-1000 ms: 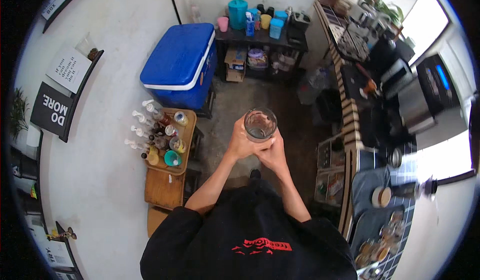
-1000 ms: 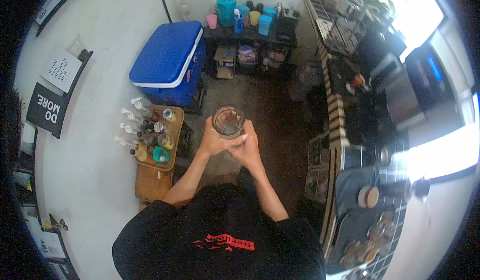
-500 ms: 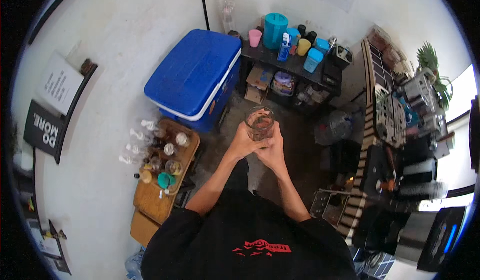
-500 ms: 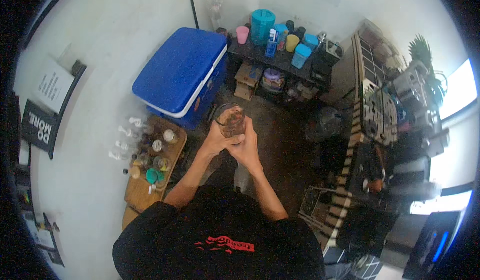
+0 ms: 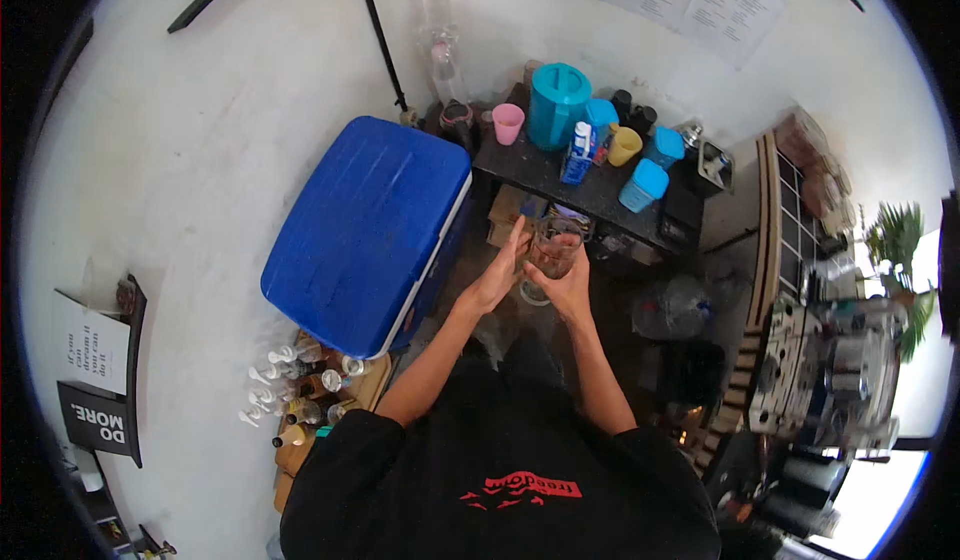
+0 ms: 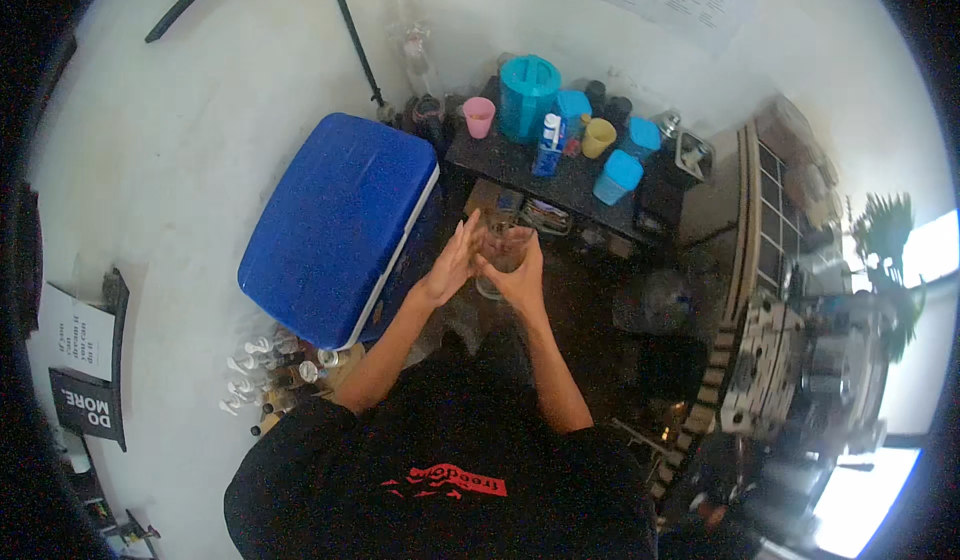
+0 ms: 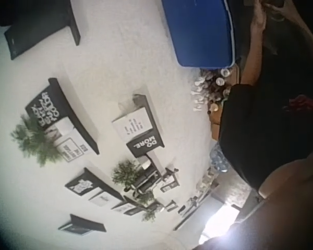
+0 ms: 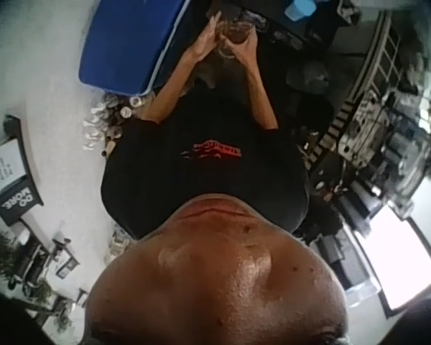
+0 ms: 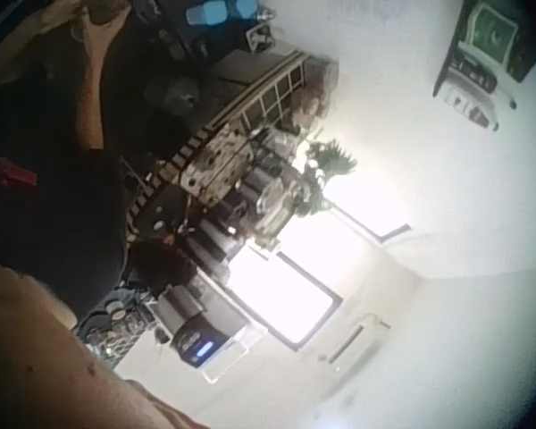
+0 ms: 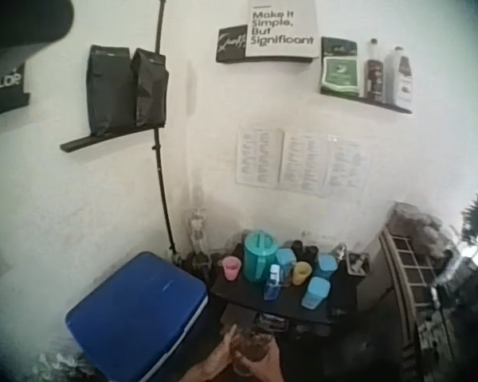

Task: Preparing multiple coffee drinks by pouring liquids, adding ice, and mixing ingredients.

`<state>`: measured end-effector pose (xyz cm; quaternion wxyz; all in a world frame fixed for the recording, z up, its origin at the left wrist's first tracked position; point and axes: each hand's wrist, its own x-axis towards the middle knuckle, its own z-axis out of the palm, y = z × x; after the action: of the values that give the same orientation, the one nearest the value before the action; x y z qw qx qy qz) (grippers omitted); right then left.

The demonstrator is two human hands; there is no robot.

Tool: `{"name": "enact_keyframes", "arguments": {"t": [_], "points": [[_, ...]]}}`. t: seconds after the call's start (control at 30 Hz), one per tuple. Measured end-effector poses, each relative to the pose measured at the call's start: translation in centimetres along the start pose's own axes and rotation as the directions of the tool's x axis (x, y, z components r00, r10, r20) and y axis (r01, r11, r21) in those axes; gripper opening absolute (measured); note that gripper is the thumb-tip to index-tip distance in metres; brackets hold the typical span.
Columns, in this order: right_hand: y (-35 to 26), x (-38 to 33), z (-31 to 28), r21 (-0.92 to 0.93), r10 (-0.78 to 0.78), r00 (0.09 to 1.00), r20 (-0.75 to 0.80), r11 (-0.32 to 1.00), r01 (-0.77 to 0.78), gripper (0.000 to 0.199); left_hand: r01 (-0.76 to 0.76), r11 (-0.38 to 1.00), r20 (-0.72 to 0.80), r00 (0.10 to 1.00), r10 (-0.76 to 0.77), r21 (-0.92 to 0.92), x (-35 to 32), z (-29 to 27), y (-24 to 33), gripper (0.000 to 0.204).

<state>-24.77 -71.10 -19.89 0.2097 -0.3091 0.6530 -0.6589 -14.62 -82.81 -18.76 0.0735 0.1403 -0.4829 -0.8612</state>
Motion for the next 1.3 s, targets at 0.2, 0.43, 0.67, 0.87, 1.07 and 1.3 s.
{"name": "enact_keyframes", "arguments": {"t": [0.2,0.43,0.67,0.87,1.07,1.3], "points": [[10.1,11.7,0.0,-0.192,0.073,0.996,0.043,0.979,-0.063,0.062,0.211,0.977,-0.387,0.903,-0.186,0.023,4.5,-4.7,-1.3,0.088],[18.4,23.3,1.1,-0.379,0.044,0.998,0.039,0.925,-0.026,0.059,0.034,0.921,-0.664,0.683,-0.304,-0.388,8.0,-7.4,-5.1,0.086],[23.6,28.6,2.1,-0.413,0.011,1.000,0.007,0.911,-0.007,0.066,-0.335,0.851,-0.856,0.466,-0.224,-0.405,6.3,-7.1,-7.3,0.083],[25.7,29.0,3.0,-0.507,0.036,0.999,-0.017,0.861,-0.040,0.070,-0.613,0.721,-0.934,0.330,-0.137,-0.322,4.9,-7.9,-7.5,0.068],[26.6,30.1,1.9,-0.424,0.046,0.996,0.083,0.906,-0.006,0.077,-0.680,0.657,-0.936,0.329,-0.123,-0.325,5.4,-7.9,-7.9,0.054],[25.3,29.8,2.2,-0.438,0.063,0.983,0.174,0.899,0.020,0.085,-0.797,0.581,-0.986,0.112,-0.122,-0.163,4.3,-7.4,-7.5,0.049]]}}
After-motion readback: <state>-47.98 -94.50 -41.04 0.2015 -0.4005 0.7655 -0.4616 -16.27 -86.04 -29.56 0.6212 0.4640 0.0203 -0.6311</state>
